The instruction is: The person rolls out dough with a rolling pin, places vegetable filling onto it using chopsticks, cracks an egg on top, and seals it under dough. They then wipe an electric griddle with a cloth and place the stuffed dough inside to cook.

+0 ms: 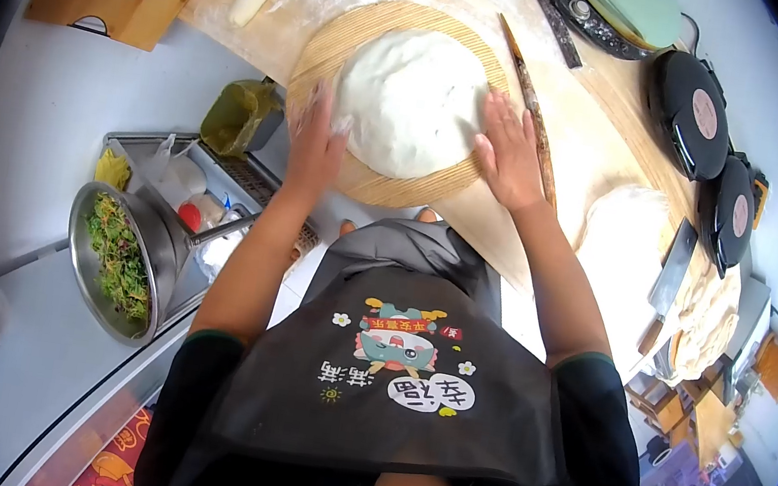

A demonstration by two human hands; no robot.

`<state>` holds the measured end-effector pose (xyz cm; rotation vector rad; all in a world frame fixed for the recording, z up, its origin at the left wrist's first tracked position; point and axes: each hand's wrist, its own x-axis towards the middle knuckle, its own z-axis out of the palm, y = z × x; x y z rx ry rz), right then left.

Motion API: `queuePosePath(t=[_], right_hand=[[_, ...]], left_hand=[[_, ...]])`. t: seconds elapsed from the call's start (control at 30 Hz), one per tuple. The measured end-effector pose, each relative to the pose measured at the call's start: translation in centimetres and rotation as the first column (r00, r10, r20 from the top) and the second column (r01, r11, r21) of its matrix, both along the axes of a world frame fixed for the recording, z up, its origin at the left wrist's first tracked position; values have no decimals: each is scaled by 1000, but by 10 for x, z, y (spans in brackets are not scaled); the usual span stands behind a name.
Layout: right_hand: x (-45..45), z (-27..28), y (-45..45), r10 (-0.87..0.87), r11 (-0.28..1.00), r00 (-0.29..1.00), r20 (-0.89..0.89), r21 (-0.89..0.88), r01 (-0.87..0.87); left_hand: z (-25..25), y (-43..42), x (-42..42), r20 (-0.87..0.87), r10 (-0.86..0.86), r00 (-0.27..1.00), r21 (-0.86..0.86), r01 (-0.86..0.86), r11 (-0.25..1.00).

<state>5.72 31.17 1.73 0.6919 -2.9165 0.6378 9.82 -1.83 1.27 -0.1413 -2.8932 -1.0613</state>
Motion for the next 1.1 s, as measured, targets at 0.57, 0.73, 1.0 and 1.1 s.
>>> queuePosePath(t=[0.57,0.73,1.0,1.1], right_hand=[[-27,-31,-14,-31,990,999,-6,140,32],[-42,12,-1,-49,994,956,291,-75,74],[-205,60,130,-336,902,709,-621,6,432],[-249,63,160,-302,897,882,-362,205,391]], left_hand=[[-13,13,-83,146,-12,989,-137,32,990],[-34,4,-85,176,-22,984,-173,53,983],[-19,39,-150,102,-271,957,-281,289,915],[-25,52,-150,145,-230,962,-228,259,939]])
